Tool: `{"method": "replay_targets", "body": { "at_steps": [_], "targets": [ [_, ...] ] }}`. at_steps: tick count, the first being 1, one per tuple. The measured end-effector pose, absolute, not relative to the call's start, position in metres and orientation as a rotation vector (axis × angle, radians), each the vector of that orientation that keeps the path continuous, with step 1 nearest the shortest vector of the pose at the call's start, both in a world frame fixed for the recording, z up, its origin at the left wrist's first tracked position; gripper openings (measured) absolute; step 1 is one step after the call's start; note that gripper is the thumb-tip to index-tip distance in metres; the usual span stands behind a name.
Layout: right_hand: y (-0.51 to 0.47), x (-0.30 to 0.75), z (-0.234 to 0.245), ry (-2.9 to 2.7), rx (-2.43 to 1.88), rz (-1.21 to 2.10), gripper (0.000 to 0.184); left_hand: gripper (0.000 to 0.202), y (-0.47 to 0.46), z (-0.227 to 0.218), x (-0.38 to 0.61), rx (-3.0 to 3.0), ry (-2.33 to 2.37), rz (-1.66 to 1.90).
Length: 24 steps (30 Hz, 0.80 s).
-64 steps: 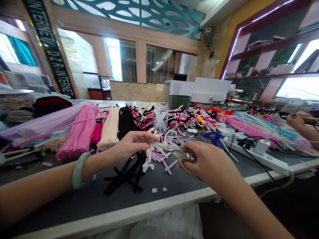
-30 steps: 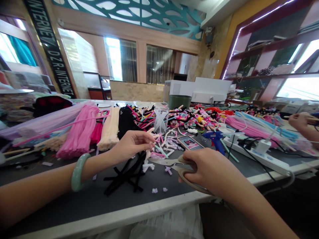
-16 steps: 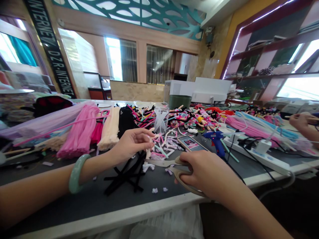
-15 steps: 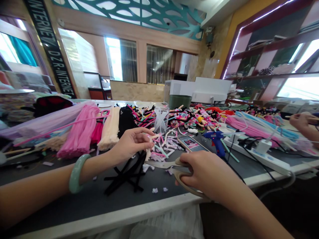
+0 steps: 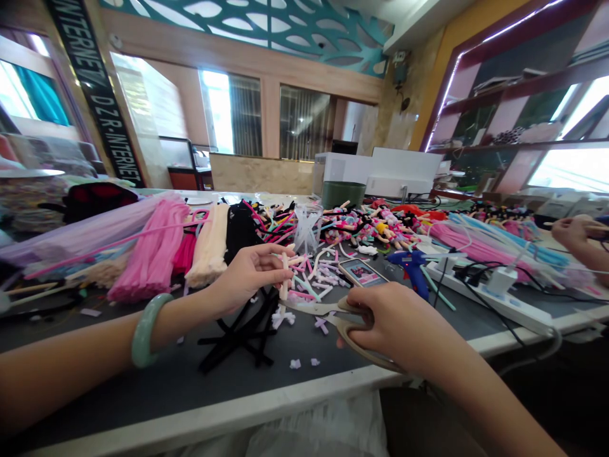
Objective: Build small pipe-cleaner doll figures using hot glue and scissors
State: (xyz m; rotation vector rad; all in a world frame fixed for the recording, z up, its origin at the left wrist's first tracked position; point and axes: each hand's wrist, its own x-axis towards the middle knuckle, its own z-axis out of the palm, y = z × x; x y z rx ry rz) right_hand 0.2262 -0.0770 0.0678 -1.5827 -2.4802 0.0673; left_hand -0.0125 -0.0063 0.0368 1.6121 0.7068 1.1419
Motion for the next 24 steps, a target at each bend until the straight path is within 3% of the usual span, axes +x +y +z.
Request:
{"method": "replay_targets", "body": {
  "at_steps": [6, 17, 24],
  "targets": [
    [-0.079, 0.228, 0.071, -2.490, -1.567, 0.173, 0.012, 0.036, -0.005, 0.034, -0.013, 1.583, 0.709, 1.140],
    [-0.072, 0.235, 0.068, -2.334, -1.522, -0.024, 0.017, 0.025, -0.006, 0.035, -0.012, 1.541, 0.693, 1.113],
    [-0.071, 0.234, 0.066, -2.435, -1.539, 0.019, 0.011, 0.021, -0.006, 0.036, -0.013, 1.552, 0.660, 1.115]
  ]
}}
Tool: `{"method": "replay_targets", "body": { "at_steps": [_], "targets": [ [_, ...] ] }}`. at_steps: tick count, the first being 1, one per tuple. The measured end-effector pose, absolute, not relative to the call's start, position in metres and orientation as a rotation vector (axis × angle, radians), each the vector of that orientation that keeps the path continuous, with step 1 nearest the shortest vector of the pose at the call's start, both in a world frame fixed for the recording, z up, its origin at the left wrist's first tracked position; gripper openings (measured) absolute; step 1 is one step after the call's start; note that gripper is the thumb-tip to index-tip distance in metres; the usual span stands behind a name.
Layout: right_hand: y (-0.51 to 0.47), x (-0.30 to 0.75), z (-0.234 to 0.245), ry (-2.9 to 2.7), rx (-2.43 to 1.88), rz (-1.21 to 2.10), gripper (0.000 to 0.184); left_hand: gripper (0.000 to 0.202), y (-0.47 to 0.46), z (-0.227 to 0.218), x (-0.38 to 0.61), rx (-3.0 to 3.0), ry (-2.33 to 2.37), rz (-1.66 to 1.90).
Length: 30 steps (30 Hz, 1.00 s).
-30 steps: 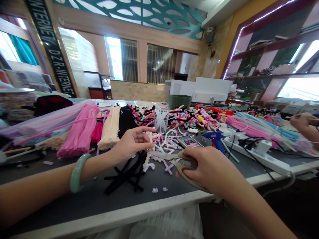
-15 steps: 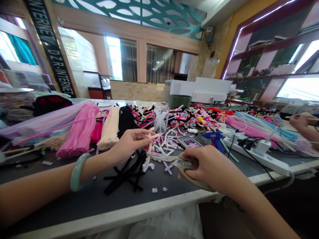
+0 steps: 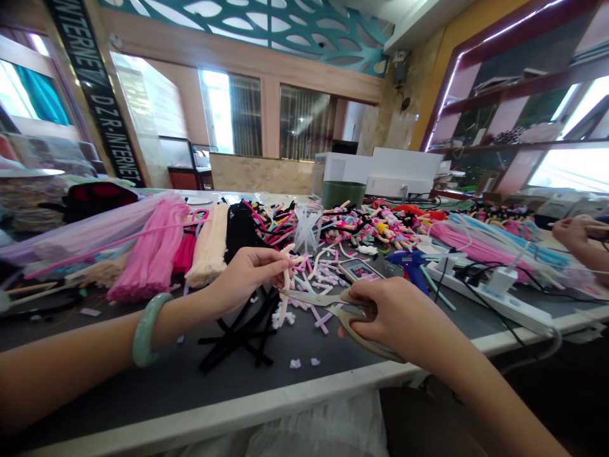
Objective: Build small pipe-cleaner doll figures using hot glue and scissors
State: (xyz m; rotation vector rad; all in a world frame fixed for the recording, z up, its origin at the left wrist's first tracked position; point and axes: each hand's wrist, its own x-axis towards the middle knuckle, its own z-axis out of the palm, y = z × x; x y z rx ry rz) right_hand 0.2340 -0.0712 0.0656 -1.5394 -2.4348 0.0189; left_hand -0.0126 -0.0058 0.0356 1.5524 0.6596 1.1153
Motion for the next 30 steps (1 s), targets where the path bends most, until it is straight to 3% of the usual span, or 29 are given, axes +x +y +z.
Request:
{"method": "replay_targets", "body": {
  "at_steps": [8, 18, 30],
  "targets": [
    [-0.0740, 0.2291, 0.0662, -2.545, -1.519, 0.147, 0.010, 0.020, -0.0024, 0.0341, -0.0125, 1.512, 0.694, 1.153],
    [-0.0705, 0.2321, 0.0671, -2.350, -1.523, 0.251, 0.030, 0.017, -0.0035, 0.0337, -0.0099, 1.454, 0.689, 1.131],
    [-0.0661, 0.2281, 0.0605, -2.415, -1.519, 0.337, 0.026, 0.007, -0.0107, 0.0401, -0.0068, 1.302, 0.717, 1.095]
  ]
}}
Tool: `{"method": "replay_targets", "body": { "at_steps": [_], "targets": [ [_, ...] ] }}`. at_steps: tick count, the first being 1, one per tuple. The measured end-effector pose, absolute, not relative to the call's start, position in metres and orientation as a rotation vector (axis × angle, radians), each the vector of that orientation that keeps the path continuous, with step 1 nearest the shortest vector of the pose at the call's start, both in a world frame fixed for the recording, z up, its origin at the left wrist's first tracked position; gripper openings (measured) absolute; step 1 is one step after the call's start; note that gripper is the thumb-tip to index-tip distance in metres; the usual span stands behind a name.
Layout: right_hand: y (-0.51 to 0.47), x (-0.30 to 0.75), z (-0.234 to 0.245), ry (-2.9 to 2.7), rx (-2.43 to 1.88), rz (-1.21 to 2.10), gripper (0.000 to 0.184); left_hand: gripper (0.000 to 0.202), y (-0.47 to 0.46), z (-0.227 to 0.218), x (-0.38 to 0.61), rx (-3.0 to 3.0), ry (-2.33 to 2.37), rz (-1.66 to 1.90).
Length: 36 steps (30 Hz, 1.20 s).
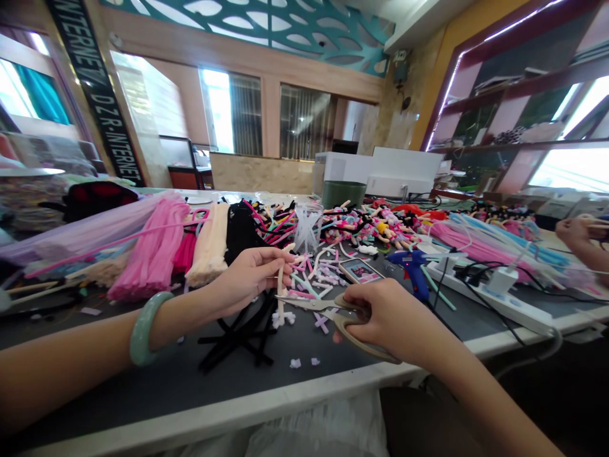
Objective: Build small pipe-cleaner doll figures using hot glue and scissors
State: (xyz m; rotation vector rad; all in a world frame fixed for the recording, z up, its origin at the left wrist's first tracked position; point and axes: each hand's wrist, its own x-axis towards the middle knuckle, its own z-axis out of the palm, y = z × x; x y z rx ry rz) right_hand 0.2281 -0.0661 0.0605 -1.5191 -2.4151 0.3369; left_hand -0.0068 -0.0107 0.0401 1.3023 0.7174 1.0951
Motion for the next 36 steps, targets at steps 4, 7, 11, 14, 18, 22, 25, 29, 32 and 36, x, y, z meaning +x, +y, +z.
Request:
{"method": "replay_targets", "body": {
  "at_steps": [4, 7, 11, 14, 18, 22, 25, 29, 32, 36],
  "targets": [
    [-0.0667, 0.2289, 0.0585, -2.516, -1.537, 0.380, 0.020, 0.006, -0.0091, 0.0397, -0.0080, 1.279, 0.714, 1.106],
    [-0.0668, 0.2302, 0.0583, -2.561, -1.547, 0.283, 0.024, 0.009, -0.0079, 0.0385, -0.0080, 1.284, 0.724, 1.113],
    [-0.0666, 0.2310, 0.0608, -2.551, -1.542, 0.335, 0.023, 0.011, -0.0085, 0.0386, -0.0073, 1.298, 0.741, 1.118],
    [-0.0674, 0.2296, 0.0626, -2.499, -1.548, 0.389, 0.020, 0.012, -0.0099, 0.0393, -0.0069, 1.307, 0.746, 1.111],
    [-0.0683, 0.2266, 0.0626, -2.433, -1.555, 0.355, 0.026, 0.011, -0.0125, 0.0402, -0.0061, 1.316, 0.738, 1.095],
    [-0.0685, 0.2247, 0.0599, -2.465, -1.576, 0.330, 0.025, 0.010, -0.0141, 0.0414, -0.0063, 1.316, 0.732, 1.096],
    [-0.0693, 0.2248, 0.0577, -2.528, -1.592, 0.349, 0.023, 0.011, -0.0129, 0.0409, -0.0073, 1.326, 0.740, 1.111],
    [-0.0718, 0.2261, 0.0587, -2.577, -1.576, 0.399, 0.026, 0.013, -0.0093, 0.0375, -0.0080, 1.383, 0.736, 1.141],
    [-0.0741, 0.2260, 0.0621, -2.542, -1.582, 0.381, 0.027, 0.012, -0.0080, 0.0362, -0.0072, 1.405, 0.751, 1.150],
    [-0.0744, 0.2245, 0.0635, -2.463, -1.576, 0.312, 0.028, 0.009, -0.0086, 0.0372, -0.0065, 1.403, 0.747, 1.165]
  ]
}}
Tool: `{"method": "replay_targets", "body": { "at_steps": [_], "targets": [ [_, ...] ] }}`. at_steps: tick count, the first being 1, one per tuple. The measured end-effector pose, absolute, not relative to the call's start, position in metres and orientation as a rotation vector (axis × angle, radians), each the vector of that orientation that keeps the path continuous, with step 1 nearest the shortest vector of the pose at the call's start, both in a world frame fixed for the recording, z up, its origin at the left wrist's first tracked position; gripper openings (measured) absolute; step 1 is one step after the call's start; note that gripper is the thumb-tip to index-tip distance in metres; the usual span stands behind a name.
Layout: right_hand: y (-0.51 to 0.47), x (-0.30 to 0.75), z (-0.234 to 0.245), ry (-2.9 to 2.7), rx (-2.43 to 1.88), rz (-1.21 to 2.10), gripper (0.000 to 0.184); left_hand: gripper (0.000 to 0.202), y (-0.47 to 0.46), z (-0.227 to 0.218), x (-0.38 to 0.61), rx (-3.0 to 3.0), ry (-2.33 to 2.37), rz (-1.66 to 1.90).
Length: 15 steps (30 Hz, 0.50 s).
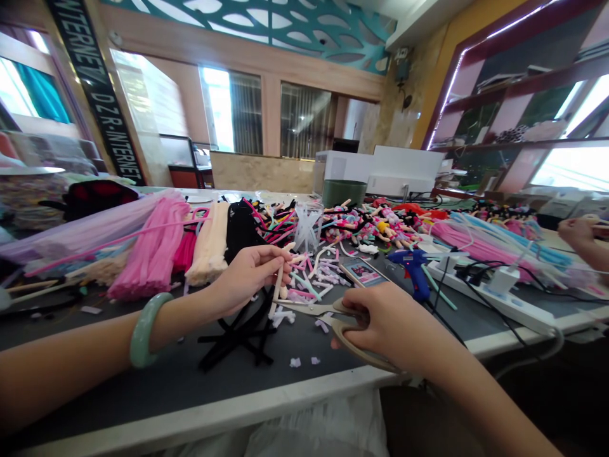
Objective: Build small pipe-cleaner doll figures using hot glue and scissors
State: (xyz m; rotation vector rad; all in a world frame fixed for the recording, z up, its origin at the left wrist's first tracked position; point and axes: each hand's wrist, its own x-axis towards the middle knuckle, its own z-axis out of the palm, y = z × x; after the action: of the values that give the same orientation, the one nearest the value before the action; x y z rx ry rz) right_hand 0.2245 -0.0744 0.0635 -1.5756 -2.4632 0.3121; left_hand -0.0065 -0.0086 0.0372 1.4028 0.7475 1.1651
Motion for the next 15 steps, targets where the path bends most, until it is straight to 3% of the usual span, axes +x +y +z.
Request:
{"method": "replay_targets", "body": {
  "at_steps": [5, 11, 15],
  "targets": [
    [-0.0704, 0.2230, 0.0581, -2.446, -1.575, 0.198, 0.025, 0.009, -0.0088, 0.0377, -0.0066, 1.390, 0.732, 1.180],
    [-0.0716, 0.2220, 0.0554, -2.552, -1.565, 0.369, 0.020, 0.008, -0.0090, 0.0385, -0.0075, 1.362, 0.708, 1.192],
    [-0.0733, 0.2263, 0.0581, -2.579, -1.547, 0.382, 0.027, 0.015, -0.0083, 0.0385, -0.0080, 1.365, 0.688, 1.237]
  ]
}}
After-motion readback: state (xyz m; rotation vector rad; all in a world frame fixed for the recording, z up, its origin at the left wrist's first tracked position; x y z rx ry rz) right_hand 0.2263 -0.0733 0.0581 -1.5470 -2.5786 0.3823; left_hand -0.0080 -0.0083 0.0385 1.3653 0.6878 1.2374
